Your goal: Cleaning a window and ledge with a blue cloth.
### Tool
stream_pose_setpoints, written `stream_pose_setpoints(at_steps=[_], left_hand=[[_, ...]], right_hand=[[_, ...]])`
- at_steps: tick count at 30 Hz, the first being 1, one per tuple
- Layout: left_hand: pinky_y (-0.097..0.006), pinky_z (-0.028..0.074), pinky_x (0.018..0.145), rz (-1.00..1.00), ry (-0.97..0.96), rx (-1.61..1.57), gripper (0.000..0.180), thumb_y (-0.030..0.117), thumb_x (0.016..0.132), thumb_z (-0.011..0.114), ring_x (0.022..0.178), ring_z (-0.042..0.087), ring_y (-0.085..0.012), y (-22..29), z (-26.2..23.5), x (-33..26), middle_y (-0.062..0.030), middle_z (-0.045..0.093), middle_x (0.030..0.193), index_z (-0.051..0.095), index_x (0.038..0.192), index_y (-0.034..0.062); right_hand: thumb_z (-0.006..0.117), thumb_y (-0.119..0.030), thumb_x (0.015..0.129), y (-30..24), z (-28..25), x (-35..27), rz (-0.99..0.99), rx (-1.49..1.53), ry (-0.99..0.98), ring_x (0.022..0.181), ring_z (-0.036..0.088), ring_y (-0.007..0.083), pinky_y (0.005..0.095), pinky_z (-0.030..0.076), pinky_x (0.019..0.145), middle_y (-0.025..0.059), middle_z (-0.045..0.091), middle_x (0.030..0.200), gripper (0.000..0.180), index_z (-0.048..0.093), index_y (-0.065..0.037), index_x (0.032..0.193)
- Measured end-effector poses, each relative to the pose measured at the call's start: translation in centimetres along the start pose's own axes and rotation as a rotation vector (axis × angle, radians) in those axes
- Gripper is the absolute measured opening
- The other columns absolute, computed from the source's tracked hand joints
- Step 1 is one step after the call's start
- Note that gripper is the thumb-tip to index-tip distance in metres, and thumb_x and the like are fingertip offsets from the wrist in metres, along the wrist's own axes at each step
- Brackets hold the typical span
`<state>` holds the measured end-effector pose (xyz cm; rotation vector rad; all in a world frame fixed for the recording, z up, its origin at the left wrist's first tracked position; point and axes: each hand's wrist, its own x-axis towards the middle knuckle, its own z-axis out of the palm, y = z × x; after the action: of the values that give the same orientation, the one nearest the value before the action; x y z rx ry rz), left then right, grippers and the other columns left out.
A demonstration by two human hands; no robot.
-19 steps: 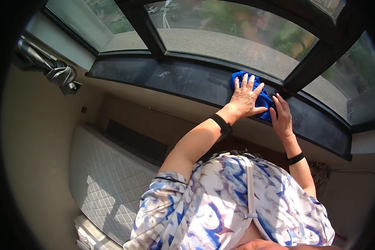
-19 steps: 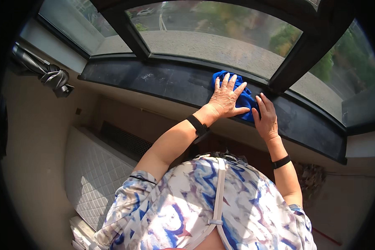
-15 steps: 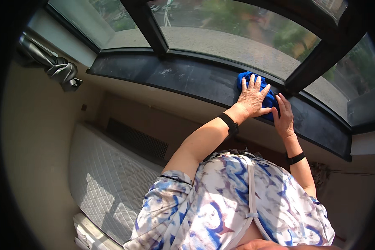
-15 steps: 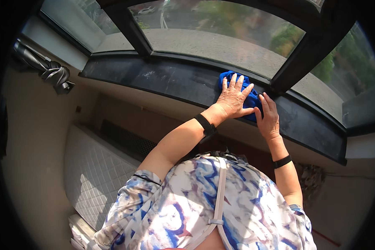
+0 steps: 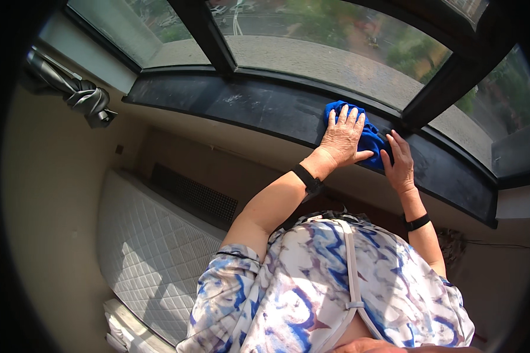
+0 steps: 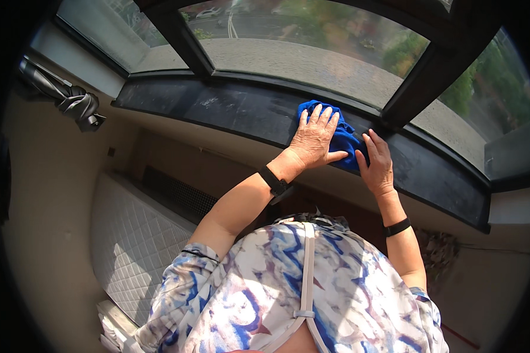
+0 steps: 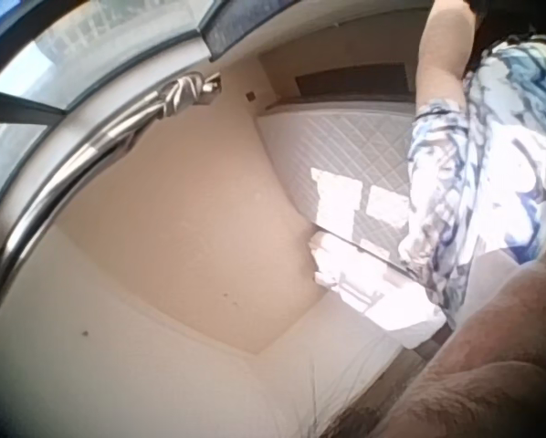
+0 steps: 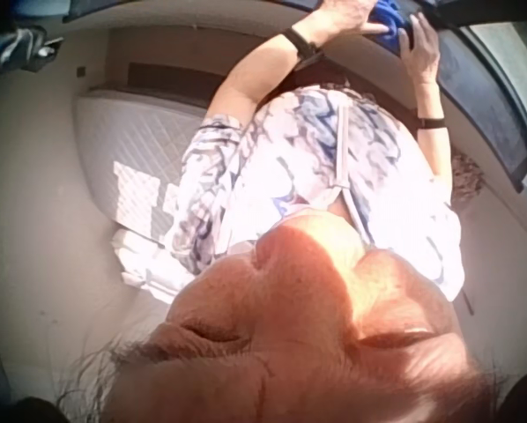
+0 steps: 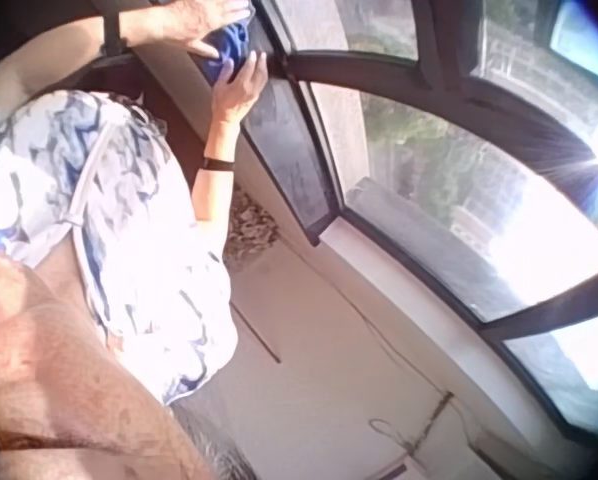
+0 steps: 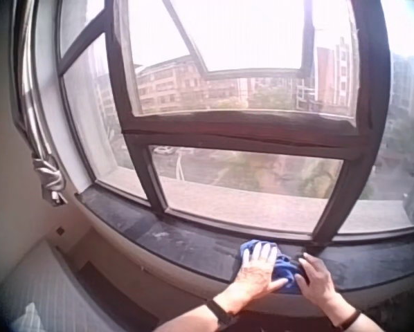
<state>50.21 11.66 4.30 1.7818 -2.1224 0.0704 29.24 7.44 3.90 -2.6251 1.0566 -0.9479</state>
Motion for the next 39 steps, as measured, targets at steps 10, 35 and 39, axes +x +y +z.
stream_pose_setpoints(at_steps=[10, 35, 39], left_hand=[[-0.056, 0.022, 0.11, -0.061, 0.008, 0.039, 0.092, 0.061, 0.075, 0.066, 0.137, 0.03, -0.0374, -2.4, -2.1, -4.0, -0.0205, 0.038, 0.143, 0.041, 0.138, -0.0019], [-0.054, 0.027, 0.11, 0.154, -0.062, -0.032, 0.078, 0.051, 0.077, 0.066, 0.136, 0.034, -0.0334, 2.7, 1.6, 2.9, -0.0168, 0.042, 0.142, 0.047, 0.134, 0.0013], [-0.052, 0.028, 0.11, 0.127, -0.088, -0.023, 0.08, 0.054, 0.075, 0.068, 0.133, 0.038, -0.032, 1.7, 0.6, 3.5, -0.0157, 0.046, 0.139, 0.049, 0.133, 0.0016]], right_hand=[[0.069, -0.016, 0.082, 0.1, -0.1, 0.1, -0.014, 0.035, 0.009, 0.115, 0.054, 0.0364, 0.0411, 0.044, 0.098, 0.0192, 0.055, 0.128, 0.04, 0.059, 0.001, 0.118], [0.065, -0.015, 0.084, 0.3, 0.2, -0.3, 0.006, 0.111, 0.063, 0.112, 0.055, 0.0385, 0.0428, 0.046, 0.096, 0.0216, 0.055, 0.125, 0.038, 0.059, 0.003, 0.117], [0.066, -0.016, 0.084, 0.1, 0.2, -0.2, 0.003, 0.094, 0.06, 0.112, 0.055, 0.038, 0.0424, 0.046, 0.096, 0.0212, 0.055, 0.125, 0.039, 0.058, 0.003, 0.118]])
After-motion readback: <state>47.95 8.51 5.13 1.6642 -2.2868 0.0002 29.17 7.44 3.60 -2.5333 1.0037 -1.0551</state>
